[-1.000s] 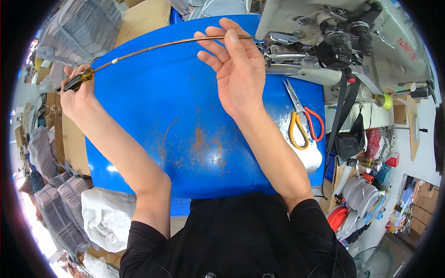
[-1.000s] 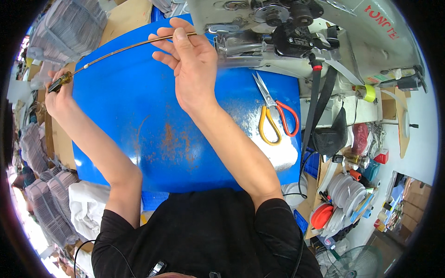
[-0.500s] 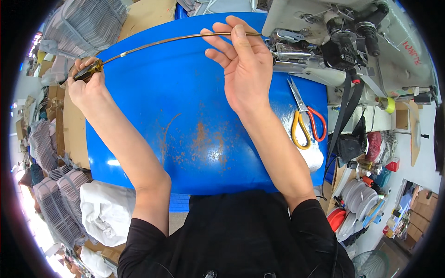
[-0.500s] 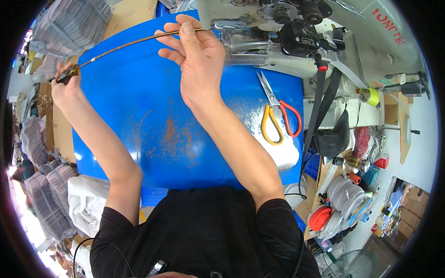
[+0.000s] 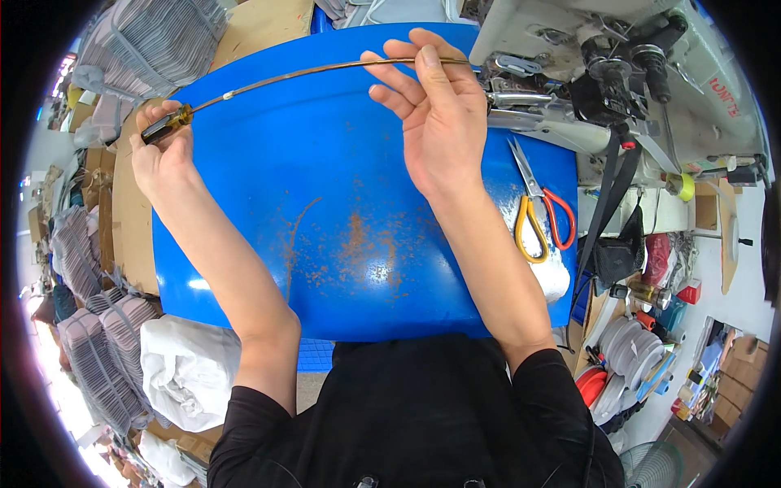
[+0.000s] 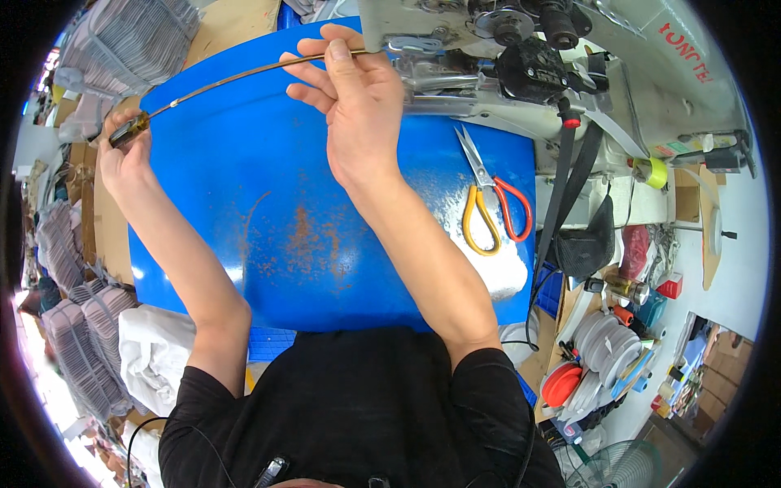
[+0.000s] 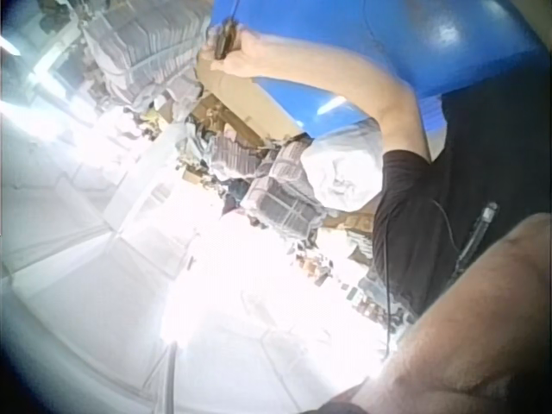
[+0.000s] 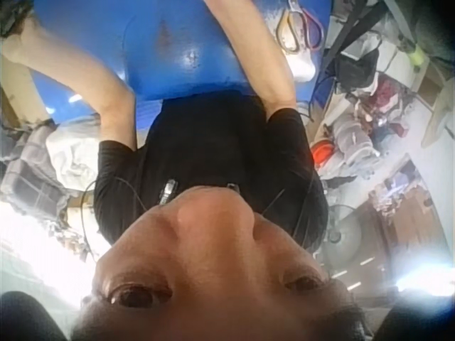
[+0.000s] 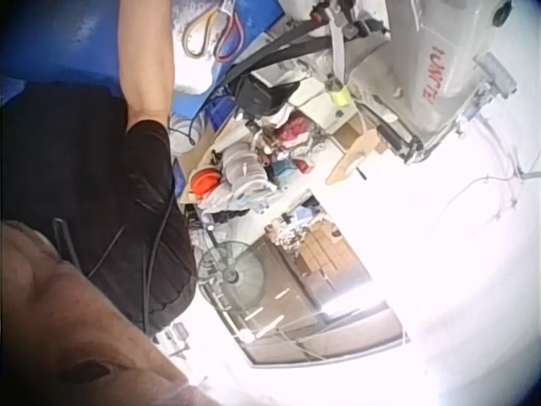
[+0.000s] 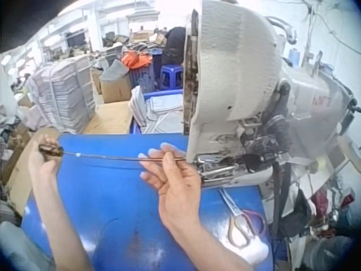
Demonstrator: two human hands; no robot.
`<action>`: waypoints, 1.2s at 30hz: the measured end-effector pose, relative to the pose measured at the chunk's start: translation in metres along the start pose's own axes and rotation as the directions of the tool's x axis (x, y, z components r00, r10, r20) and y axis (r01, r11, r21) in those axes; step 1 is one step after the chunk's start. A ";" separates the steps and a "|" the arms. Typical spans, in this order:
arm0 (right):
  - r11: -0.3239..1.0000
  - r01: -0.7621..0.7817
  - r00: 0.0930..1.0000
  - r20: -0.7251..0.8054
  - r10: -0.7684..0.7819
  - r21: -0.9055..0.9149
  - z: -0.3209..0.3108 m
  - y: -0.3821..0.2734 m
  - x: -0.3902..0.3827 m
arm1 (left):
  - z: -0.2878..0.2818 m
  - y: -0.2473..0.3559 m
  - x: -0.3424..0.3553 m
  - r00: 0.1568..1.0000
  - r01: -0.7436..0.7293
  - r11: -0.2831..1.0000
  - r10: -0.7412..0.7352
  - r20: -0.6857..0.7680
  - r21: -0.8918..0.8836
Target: Adjusting and repairing a sewing machine part using a screwdriver and scissors.
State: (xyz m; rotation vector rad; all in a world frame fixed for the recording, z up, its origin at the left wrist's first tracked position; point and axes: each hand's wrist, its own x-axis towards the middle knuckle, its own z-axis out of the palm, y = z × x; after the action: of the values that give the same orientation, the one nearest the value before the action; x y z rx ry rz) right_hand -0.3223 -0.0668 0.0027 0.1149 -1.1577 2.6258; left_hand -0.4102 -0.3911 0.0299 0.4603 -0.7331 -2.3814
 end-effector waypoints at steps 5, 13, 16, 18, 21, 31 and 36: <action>1.000 -0.002 1.000 -0.007 0.002 0.006 0.001 -0.001 -0.003 | -0.014 0.011 0.015 0.978 0.206 0.925 -0.203 0.044 -0.319; 1.000 -0.005 0.999 -0.033 0.005 0.020 0.004 0.003 -0.005 | -0.036 -0.011 0.004 0.917 0.335 0.784 -0.142 0.374 -0.523; 1.000 0.009 0.999 -0.049 -0.008 0.022 0.004 -0.001 -0.004 | -0.006 -0.004 -0.025 0.982 0.172 0.918 -0.130 0.138 -0.359; 1.000 0.022 0.998 -0.057 -0.021 0.020 0.005 0.000 -0.003 | -0.002 -0.008 -0.031 0.990 0.125 0.957 -0.104 0.095 -0.262; 1.000 0.010 0.998 -0.066 -0.009 0.027 0.003 0.001 -0.004 | -0.013 -0.001 -0.002 0.991 0.119 0.967 -0.130 -0.034 -0.226; 0.997 -0.007 1.000 -0.029 0.010 0.080 0.011 0.002 -0.007 | -0.018 0.008 0.000 0.958 0.213 0.857 -0.087 0.274 -0.469; 0.995 0.056 0.997 -0.050 -0.052 0.078 0.007 0.004 -0.007 | -0.012 0.001 -0.021 0.917 0.292 0.821 -0.095 0.388 -0.491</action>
State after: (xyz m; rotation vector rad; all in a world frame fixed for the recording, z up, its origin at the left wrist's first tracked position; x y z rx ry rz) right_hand -0.3170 -0.0755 0.0035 0.0960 -1.0206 2.6129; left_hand -0.3883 -0.3837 0.0243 -0.1427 -0.1168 -2.7565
